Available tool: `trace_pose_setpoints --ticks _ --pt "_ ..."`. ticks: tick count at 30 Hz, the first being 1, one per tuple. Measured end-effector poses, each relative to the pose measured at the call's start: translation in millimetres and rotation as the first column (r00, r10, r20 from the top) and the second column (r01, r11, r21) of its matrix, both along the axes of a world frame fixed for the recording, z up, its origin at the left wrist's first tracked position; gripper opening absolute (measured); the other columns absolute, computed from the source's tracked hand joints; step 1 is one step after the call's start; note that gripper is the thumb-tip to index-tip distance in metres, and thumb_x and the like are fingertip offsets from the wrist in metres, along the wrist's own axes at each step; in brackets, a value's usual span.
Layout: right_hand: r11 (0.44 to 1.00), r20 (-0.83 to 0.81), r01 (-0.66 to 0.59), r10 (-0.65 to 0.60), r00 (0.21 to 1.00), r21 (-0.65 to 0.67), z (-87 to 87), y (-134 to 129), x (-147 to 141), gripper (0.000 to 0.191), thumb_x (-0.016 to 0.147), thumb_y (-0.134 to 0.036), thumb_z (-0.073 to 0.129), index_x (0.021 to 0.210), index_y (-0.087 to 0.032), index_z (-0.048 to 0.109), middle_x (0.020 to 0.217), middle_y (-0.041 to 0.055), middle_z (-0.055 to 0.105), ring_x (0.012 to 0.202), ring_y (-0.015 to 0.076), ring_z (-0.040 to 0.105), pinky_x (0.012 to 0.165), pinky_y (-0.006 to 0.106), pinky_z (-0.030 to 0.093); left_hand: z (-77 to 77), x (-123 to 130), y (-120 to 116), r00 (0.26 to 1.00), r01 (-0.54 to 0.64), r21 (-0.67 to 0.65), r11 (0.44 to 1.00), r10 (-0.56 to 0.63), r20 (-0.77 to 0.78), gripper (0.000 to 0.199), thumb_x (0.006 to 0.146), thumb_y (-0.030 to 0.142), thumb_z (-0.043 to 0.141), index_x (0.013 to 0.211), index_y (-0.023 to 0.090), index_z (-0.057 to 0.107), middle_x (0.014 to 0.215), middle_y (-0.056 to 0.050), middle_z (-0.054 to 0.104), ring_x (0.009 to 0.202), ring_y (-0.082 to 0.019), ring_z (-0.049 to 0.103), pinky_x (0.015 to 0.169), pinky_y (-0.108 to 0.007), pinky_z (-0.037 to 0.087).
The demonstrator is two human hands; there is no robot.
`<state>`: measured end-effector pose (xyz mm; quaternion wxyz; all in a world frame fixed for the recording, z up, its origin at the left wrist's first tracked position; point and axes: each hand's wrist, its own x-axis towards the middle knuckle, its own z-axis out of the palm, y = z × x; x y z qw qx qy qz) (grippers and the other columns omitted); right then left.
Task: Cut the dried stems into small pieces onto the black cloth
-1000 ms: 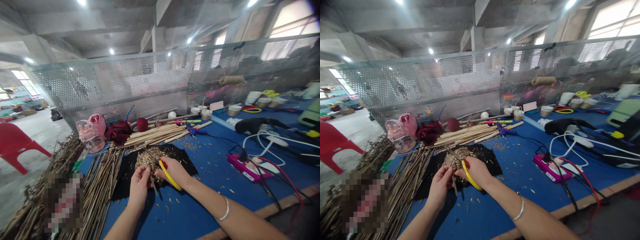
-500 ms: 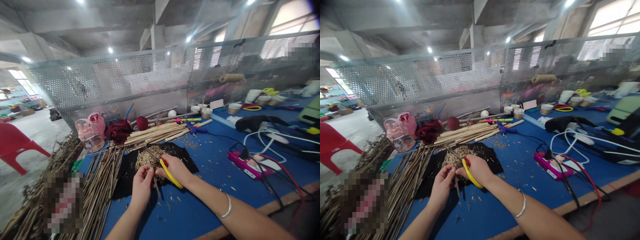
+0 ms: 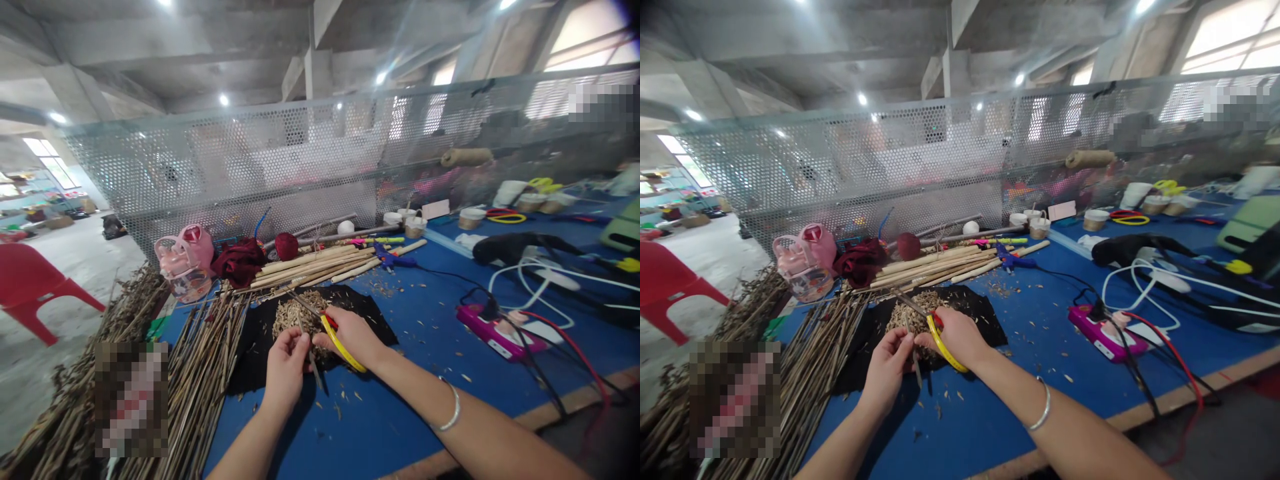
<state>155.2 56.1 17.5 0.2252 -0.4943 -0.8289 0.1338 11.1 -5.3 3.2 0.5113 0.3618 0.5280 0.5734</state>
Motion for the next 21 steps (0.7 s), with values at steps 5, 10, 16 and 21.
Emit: trace_pose_setpoints --ticks 5,10,16,21 --pt "0.998 -0.017 -0.044 0.043 0.999 -0.037 1.2 -3 0 0.042 0.069 -0.059 0.057 0.080 -0.018 0.055 0.072 0.0028 0.058 0.061 0.0145 0.050 0.053 0.023 0.028 -1.8 -1 0 1.000 -0.015 0.020 1.000 0.014 0.013 0.040 0.063 0.047 0.066 0.086 0.016 0.054 0.062 0.004 0.052 0.051 -0.008 0.048 0.043 -0.018 0.043" --pt "0.996 0.002 -0.059 0.060 0.998 -0.068 0.8 -7 5 0.048 0.066 -0.059 0.061 0.092 -0.019 0.054 0.085 0.0046 0.058 0.072 0.0166 0.054 0.059 0.025 0.034 3.2 -1 -2 0.998 -0.055 0.017 0.998 0.055 0.023 0.042 0.061 0.047 0.068 0.086 0.015 0.055 0.064 0.003 0.054 0.051 -0.008 0.049 0.044 -0.018 0.042" --pt "0.992 0.004 -0.121 0.122 0.993 -0.037 -0.4 -8 8 0.066 0.053 -0.066 0.066 0.093 -0.015 0.052 0.089 0.0081 0.053 0.082 0.0208 0.052 0.071 0.030 0.038 4.3 0 -3 0.999 -0.038 0.023 0.999 0.037 0.019 0.042 0.061 0.048 0.068 0.082 0.015 0.054 0.062 0.003 0.052 0.052 -0.007 0.048 0.046 -0.018 0.043" --pt "0.994 0.025 -0.106 0.106 0.994 -0.006 2.3 -13 6 0.074 0.049 -0.071 0.064 0.095 -0.014 0.050 0.090 0.0094 0.053 0.083 0.0235 0.052 0.070 0.032 0.038 2.0 1 -3 1.000 -0.027 0.025 0.999 0.027 -0.002 0.039 0.062 0.047 0.067 0.081 0.015 0.054 0.060 0.003 0.051 0.052 -0.008 0.048 0.048 -0.019 0.043"
